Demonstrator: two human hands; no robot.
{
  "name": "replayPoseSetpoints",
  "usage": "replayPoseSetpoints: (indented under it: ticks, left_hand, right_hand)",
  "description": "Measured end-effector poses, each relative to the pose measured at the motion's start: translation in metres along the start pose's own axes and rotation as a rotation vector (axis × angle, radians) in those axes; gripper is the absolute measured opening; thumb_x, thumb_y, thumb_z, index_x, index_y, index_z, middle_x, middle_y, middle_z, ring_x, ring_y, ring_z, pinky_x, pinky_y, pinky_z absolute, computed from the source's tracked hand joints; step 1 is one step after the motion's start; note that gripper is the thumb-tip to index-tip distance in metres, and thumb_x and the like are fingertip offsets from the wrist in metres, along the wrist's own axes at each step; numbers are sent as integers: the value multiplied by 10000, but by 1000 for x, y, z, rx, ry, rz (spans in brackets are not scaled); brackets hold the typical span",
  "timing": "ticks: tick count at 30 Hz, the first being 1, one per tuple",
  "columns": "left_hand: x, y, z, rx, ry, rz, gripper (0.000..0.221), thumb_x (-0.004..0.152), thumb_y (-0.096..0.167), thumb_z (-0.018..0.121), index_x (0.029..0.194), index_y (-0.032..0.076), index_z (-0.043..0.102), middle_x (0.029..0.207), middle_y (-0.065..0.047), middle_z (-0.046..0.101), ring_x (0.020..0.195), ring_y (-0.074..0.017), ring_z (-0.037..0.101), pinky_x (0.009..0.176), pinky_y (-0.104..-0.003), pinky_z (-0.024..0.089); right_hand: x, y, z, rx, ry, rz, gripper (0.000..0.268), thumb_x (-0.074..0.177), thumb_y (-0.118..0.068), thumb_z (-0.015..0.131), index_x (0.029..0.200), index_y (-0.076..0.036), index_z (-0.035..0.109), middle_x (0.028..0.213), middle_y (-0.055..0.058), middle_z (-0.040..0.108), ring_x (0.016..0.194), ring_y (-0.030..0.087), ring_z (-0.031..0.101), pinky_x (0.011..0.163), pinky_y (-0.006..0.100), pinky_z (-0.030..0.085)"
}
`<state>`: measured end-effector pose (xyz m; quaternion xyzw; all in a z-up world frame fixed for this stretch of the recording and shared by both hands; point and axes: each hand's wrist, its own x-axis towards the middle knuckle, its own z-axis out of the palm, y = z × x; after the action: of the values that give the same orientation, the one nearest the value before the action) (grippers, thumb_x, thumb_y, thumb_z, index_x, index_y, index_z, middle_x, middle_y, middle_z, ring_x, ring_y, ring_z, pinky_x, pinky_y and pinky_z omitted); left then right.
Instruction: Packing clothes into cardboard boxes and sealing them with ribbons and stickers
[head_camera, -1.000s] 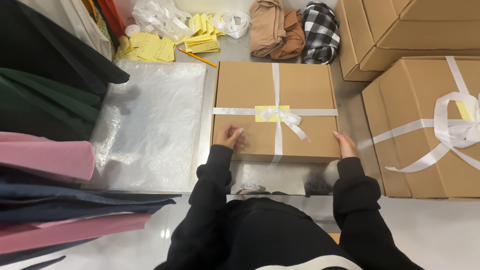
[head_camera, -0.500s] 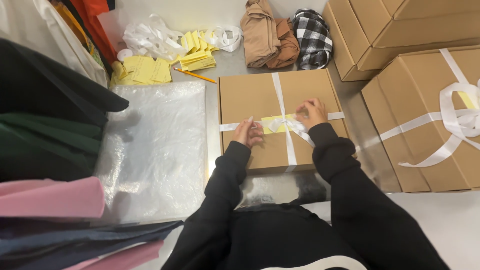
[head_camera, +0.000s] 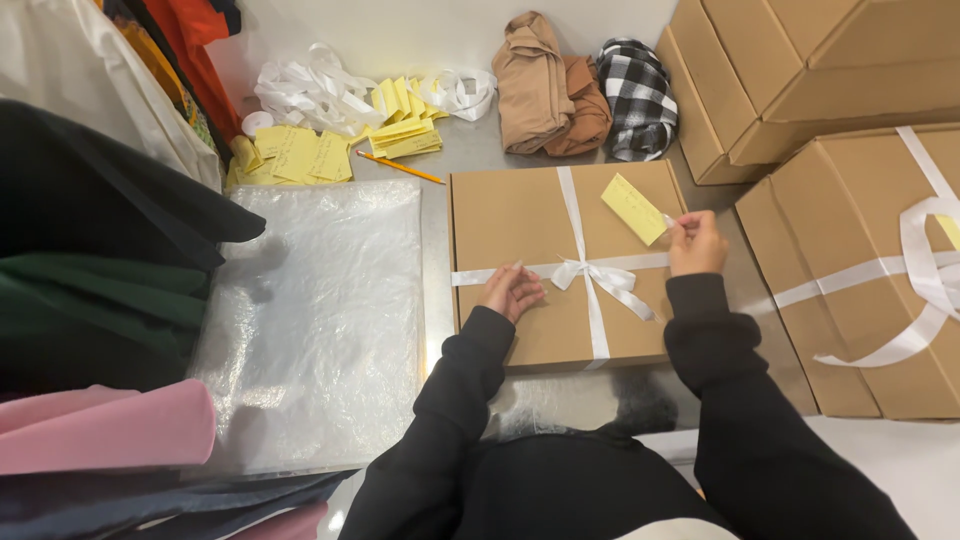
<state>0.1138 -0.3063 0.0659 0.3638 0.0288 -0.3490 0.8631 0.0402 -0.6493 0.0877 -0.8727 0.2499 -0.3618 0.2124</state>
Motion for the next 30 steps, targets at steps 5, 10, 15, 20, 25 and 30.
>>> replayPoseSetpoints:
  ticks: [5, 10, 15, 20, 25, 30]
  left_hand:
    - [9, -9, -9, -55, 19, 27, 170, 1019, 263, 646, 1053, 123, 558, 992, -136, 706, 861, -237, 731, 817, -401, 648]
    - [-1, -2, 3, -90, 26, 104, 332, 1012, 307, 681, 1222, 166, 465, 1021, -148, 690, 838, -234, 723, 791, -414, 657]
    - [9, -5, -3, -138, 198, 281, 294, 1024, 265, 671, 1187, 73, 519, 646, -46, 543, 517, -176, 588, 632, -339, 644]
    - [6, 12, -16, -85, 345, 337, 266, 1014, 287, 687, 1049, 52, 569, 730, -96, 632, 599, -182, 666, 678, -323, 640]
    - [22, 58, -49, -142, 404, 387, 278, 999, 267, 705, 1042, 26, 574, 795, -173, 697, 661, -236, 724, 711, -382, 664]
    - [68, 119, -119, -83, 542, 494, 259, 954, 206, 759, 1040, 22, 597, 822, -182, 717, 673, -263, 739, 730, -461, 655]
  right_hand:
    - [-9, -77, 6, 509, -210, 80, 174, 949, -1, 722, 1050, -82, 605, 974, 97, 717, 812, 192, 703, 673, 267, 550]
    - [-12, -120, 41, 764, -531, 117, 177, 918, -25, 732, 1059, -82, 641, 935, 60, 711, 743, 109, 669, 675, 225, 561]
    - [-5, -162, 52, 813, -768, 75, 133, 919, -101, 760, 1004, -72, 661, 849, 79, 730, 748, 94, 664, 714, 223, 574]
    - [1, -146, 152, 837, -739, 187, 163, 982, -210, 756, 935, -90, 655, 803, 56, 691, 709, 123, 672, 684, 276, 605]
    - [-4, -170, 216, 813, -745, 240, 402, 999, -381, 759, 760, -112, 581, 629, 45, 613, 561, 128, 602, 521, 263, 512]
    - [-12, -215, 200, 721, -511, 294, 377, 1022, -284, 698, 732, -91, 552, 530, 69, 538, 454, 155, 533, 439, 257, 417]
